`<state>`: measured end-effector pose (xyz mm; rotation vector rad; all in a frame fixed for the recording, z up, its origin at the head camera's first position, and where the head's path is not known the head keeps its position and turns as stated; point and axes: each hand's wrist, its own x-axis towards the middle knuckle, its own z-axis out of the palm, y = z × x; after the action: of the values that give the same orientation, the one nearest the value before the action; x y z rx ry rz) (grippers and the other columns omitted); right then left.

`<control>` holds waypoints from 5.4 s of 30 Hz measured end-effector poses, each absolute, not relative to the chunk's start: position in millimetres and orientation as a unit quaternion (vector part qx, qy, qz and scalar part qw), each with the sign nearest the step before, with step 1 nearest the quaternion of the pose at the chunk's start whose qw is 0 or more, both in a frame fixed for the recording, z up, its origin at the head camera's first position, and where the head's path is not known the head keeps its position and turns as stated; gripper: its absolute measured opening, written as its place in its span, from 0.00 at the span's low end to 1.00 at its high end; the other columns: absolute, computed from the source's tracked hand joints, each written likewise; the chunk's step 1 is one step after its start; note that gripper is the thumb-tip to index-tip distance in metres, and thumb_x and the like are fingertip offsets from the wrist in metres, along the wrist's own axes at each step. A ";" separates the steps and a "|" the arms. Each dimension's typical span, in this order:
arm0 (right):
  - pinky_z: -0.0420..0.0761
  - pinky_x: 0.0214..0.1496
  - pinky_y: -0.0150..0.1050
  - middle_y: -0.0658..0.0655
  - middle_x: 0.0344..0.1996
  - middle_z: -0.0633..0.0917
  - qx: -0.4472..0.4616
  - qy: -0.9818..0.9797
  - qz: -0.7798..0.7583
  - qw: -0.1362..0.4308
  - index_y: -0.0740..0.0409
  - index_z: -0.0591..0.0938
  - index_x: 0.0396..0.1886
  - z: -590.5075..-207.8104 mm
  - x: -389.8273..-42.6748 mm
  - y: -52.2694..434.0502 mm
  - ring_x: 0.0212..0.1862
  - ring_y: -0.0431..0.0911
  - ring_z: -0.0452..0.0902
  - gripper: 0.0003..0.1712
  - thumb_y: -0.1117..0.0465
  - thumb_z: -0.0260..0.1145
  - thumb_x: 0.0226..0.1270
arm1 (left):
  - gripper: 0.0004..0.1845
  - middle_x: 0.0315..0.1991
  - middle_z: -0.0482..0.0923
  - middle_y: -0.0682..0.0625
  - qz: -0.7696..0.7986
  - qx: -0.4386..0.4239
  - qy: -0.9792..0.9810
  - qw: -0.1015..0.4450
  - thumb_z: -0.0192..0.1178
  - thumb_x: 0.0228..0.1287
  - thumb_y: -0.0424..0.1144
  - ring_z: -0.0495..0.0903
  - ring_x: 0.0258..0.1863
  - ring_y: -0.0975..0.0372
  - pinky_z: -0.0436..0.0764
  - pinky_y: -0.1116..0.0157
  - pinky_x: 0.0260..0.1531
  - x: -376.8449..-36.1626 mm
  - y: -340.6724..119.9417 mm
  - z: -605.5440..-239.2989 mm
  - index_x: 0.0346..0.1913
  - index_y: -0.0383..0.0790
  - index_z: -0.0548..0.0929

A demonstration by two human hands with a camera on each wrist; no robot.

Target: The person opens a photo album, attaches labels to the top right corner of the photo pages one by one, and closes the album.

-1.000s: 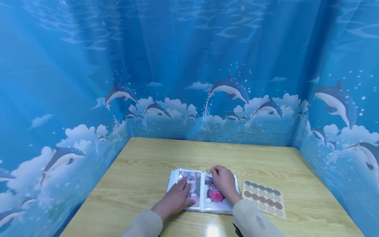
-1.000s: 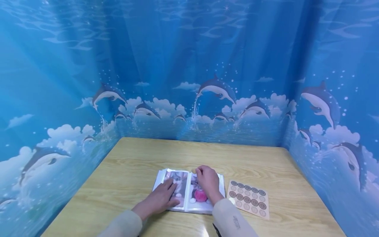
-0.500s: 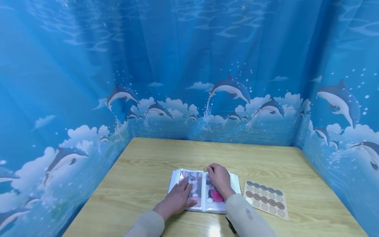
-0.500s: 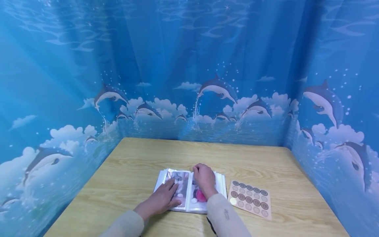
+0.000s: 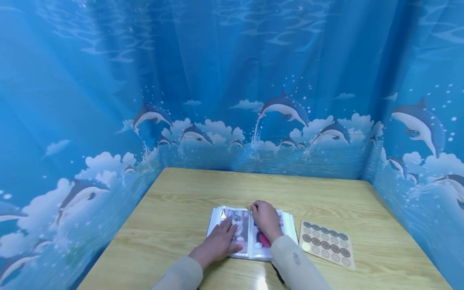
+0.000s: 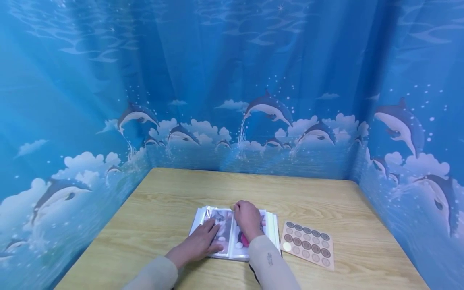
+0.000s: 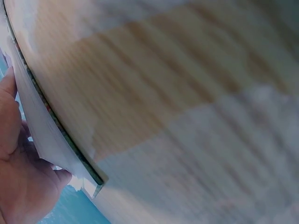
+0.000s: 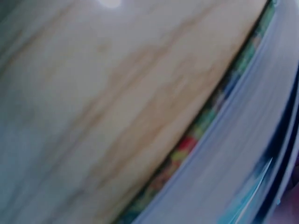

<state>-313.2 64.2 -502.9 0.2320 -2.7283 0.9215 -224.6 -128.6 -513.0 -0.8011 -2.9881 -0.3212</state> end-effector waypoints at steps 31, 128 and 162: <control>0.79 0.39 0.53 0.54 0.28 0.86 0.131 -0.953 0.224 0.159 0.53 0.88 0.32 -517.3 -319.1 50.0 0.35 0.55 0.82 0.07 0.57 0.66 0.66 | 0.40 0.73 0.58 0.34 -0.085 -0.240 -0.967 -0.004 0.56 0.69 0.60 0.57 0.73 0.45 0.62 0.46 0.69 -224.8 -125.7 -511.5 0.72 0.33 0.66; 0.48 0.75 0.63 0.57 0.74 0.65 0.289 -0.955 0.057 0.024 0.55 0.65 0.75 -521.7 -284.9 60.1 0.75 0.59 0.54 0.37 0.38 0.40 0.79 | 0.40 0.73 0.59 0.34 -0.064 -0.235 -0.970 -0.008 0.53 0.70 0.61 0.57 0.73 0.46 0.62 0.47 0.70 -226.5 -125.0 -513.1 0.72 0.33 0.66; 0.50 0.75 0.61 0.56 0.74 0.65 0.298 -0.954 0.034 0.022 0.55 0.65 0.75 -517.0 -276.9 60.2 0.74 0.56 0.57 0.35 0.40 0.42 0.79 | 0.40 0.72 0.60 0.34 -0.083 -0.236 -0.968 -0.003 0.55 0.69 0.60 0.59 0.72 0.43 0.63 0.45 0.69 -226.2 -128.3 -510.6 0.71 0.32 0.67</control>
<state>-276.9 60.2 -517.0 0.9220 -2.9553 0.1065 -226.2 -128.3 -510.6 -0.7424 -3.0470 -0.2609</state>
